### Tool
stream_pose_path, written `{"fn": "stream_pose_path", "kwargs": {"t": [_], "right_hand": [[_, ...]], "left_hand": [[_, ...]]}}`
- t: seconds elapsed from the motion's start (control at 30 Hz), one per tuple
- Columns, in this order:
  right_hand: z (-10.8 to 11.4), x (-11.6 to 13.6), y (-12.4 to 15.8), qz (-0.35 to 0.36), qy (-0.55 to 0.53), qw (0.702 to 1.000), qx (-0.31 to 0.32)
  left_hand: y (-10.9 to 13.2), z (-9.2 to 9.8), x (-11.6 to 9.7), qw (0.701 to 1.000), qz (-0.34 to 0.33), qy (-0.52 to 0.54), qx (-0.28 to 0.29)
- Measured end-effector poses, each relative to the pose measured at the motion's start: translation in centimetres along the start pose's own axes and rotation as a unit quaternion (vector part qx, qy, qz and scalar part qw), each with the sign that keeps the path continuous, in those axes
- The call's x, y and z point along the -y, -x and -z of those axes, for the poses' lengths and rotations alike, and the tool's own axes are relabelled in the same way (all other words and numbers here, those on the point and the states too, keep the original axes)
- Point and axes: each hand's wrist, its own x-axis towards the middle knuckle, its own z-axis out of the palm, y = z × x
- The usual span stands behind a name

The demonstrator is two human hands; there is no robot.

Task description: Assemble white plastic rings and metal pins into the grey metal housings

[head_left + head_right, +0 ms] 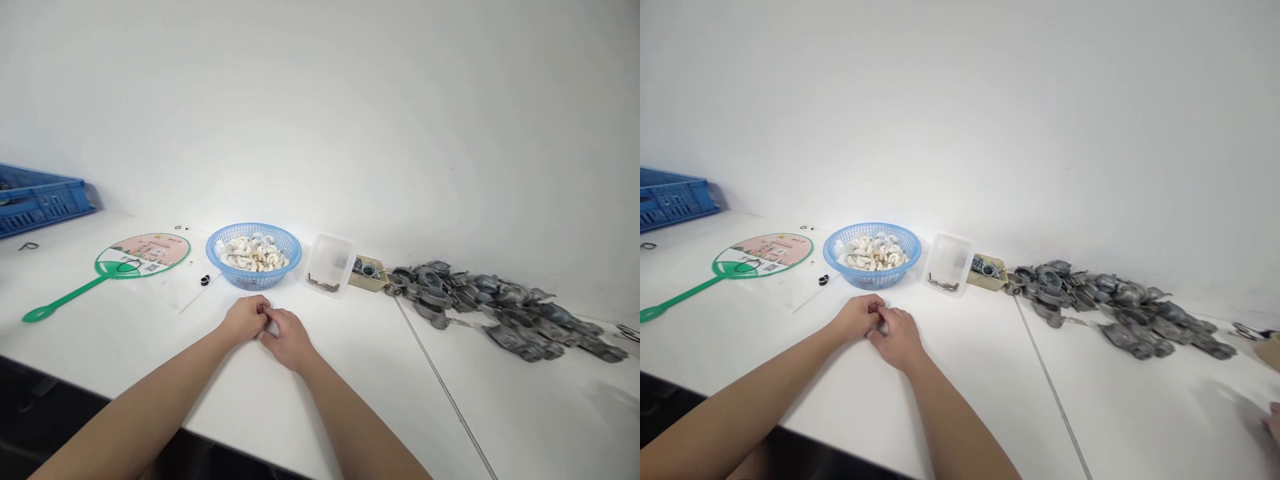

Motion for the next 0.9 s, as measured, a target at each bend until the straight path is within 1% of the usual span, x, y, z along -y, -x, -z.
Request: {"fn": "stream_pose_path", "kwargs": {"t": [0.17,0.43,0.67,0.9], "right_hand": [[0.08,0.09,-0.01,-0.011,-0.017,1.0,0.001],[0.25,0.27,0.25,-0.018,-0.023,1.0,0.004],[0.28,0.27,0.24,-0.022,-0.021,1.0,0.006],[0.11,0.09,0.24,-0.024,-0.037,0.999,-0.001]], "left_hand": [[0.18,0.08,-0.28,0.999,-0.023,0.023,-0.006],[0.02,-0.12,0.25,0.998,-0.057,0.035,-0.014],[0.13,-0.26,0.23,0.998,-0.039,0.038,-0.016],[0.19,-0.2,0.17,0.998,-0.039,0.033,-0.023]]}}
